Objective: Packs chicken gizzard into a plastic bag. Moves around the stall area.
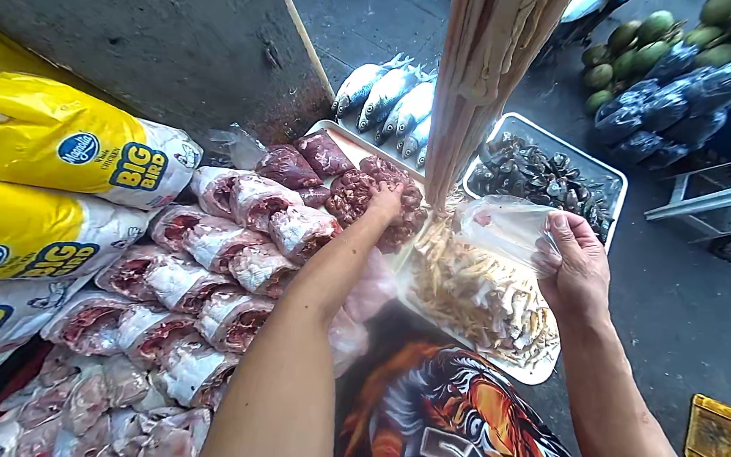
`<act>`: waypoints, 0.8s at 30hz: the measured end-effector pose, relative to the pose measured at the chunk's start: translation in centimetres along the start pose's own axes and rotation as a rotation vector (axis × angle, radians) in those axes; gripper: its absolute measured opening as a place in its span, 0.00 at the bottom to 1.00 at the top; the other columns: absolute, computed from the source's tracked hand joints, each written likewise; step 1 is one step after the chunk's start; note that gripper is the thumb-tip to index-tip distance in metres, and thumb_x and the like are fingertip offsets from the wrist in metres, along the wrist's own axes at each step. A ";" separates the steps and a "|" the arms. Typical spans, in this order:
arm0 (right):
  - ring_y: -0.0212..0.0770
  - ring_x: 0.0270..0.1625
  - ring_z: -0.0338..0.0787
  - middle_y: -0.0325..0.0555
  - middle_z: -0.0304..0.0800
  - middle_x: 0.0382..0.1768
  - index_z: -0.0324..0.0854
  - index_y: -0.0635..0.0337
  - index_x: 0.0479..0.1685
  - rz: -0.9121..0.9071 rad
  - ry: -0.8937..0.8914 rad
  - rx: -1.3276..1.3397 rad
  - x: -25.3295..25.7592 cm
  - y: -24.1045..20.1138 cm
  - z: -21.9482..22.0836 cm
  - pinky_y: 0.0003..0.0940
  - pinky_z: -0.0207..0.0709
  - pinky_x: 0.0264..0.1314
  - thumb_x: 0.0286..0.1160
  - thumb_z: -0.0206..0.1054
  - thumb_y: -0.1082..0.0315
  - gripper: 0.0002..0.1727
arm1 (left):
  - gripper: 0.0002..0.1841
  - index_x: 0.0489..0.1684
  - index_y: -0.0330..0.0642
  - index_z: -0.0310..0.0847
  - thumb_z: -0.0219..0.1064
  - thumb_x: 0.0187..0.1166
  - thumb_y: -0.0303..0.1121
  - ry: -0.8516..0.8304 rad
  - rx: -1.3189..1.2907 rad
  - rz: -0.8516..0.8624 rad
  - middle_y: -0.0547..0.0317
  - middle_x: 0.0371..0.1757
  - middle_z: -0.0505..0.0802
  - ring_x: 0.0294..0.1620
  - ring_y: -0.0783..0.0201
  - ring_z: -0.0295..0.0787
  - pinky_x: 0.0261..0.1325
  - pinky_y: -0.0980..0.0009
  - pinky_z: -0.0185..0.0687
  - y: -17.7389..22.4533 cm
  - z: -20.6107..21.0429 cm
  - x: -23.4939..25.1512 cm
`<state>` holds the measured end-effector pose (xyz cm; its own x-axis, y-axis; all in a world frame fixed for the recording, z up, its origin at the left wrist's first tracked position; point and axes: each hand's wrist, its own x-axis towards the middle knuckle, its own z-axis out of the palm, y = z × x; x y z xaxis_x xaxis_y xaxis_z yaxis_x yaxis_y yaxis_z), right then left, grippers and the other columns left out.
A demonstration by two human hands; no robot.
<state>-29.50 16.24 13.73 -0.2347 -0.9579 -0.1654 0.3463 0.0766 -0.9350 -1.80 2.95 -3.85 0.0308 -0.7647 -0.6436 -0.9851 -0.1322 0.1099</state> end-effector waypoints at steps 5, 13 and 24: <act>0.22 0.15 0.69 0.36 0.81 0.29 0.78 0.59 0.48 -0.005 0.018 0.008 0.2 -0.1 -0.3 0.14 0.66 0.15 0.90 0.56 0.69 0.06 | 0.32 0.72 0.40 0.81 0.81 0.62 0.34 -0.149 0.166 0.228 0.31 0.66 0.86 0.69 0.31 0.82 0.67 0.34 0.79 -1.3 -1.2 -0.5; 0.22 0.15 0.67 0.36 0.80 0.29 0.78 0.58 0.49 0.007 0.013 -0.002 0.3 -0.4 -0.7 0.14 0.65 0.15 0.90 0.56 0.68 0.07 | 0.15 0.53 0.40 0.89 0.78 0.67 0.27 -0.162 0.047 0.259 0.41 0.45 0.93 0.49 0.42 0.91 0.54 0.40 0.83 -5.7 -9.2 -4.1; 0.22 0.15 0.69 0.36 0.81 0.29 0.79 0.59 0.49 0.010 -0.039 -0.013 0.6 -0.2 0.4 0.15 0.67 0.15 0.90 0.57 0.69 0.07 | 0.10 0.41 0.38 0.92 0.78 0.69 0.33 -0.308 0.350 0.226 0.43 0.40 0.92 0.46 0.44 0.89 0.50 0.42 0.81 -3.4 -10.4 -6.2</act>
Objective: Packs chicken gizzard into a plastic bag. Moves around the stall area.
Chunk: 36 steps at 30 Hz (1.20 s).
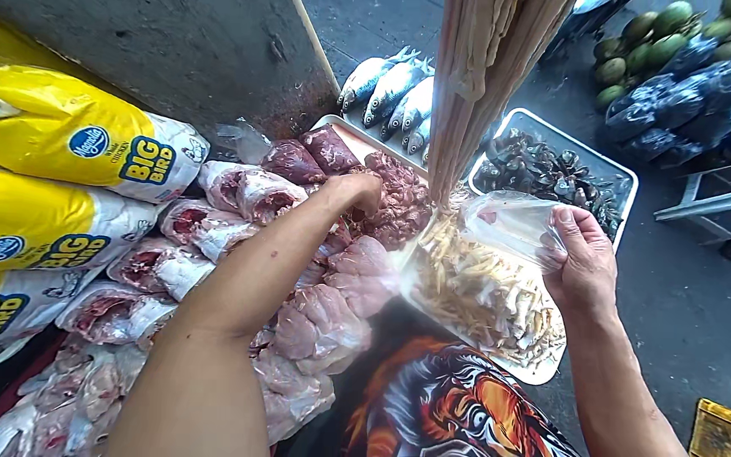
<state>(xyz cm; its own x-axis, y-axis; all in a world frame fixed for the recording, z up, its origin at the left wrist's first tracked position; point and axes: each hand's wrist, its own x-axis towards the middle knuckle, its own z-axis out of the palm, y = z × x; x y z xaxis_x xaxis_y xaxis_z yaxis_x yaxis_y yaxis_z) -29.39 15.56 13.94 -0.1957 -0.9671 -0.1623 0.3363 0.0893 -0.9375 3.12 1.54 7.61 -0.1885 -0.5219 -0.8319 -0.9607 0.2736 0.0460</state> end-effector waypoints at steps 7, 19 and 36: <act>0.22 0.15 0.69 0.36 0.81 0.29 0.79 0.59 0.49 -0.008 0.009 -0.020 0.0 -0.2 -0.1 0.14 0.67 0.16 0.90 0.56 0.69 0.06 | 0.08 0.46 0.38 0.92 0.70 0.76 0.30 0.371 -0.298 -0.055 0.38 0.49 0.93 0.58 0.37 0.89 0.63 0.35 0.80 -4.0 0.7 5.4; 0.22 0.17 0.71 0.36 0.81 0.30 0.79 0.59 0.49 -0.025 0.021 -0.048 -0.2 0.1 -0.1 0.14 0.68 0.17 0.90 0.56 0.69 0.07 | 0.38 0.77 0.60 0.80 0.83 0.62 0.55 0.256 -0.197 -0.010 0.33 0.88 0.65 0.82 0.28 0.67 0.70 0.30 0.75 2.3 3.3 11.4; 0.22 0.16 0.72 0.36 0.82 0.30 0.78 0.59 0.48 -0.015 0.025 -0.025 -0.5 0.5 0.0 0.14 0.69 0.17 0.90 0.56 0.70 0.06 | 0.18 0.60 0.42 0.88 0.75 0.71 0.33 0.429 -0.129 0.162 0.41 0.72 0.84 0.67 0.37 0.85 0.61 0.35 0.84 5.2 2.5 9.6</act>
<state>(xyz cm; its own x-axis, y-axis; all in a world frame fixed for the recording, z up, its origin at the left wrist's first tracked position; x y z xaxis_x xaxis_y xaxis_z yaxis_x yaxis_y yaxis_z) -29.14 16.07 13.54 -0.2237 -0.9621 -0.1558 0.3100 0.0813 -0.9472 -3.14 -0.03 -1.49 -0.3787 -0.7747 -0.5064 -0.9245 0.2902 0.2473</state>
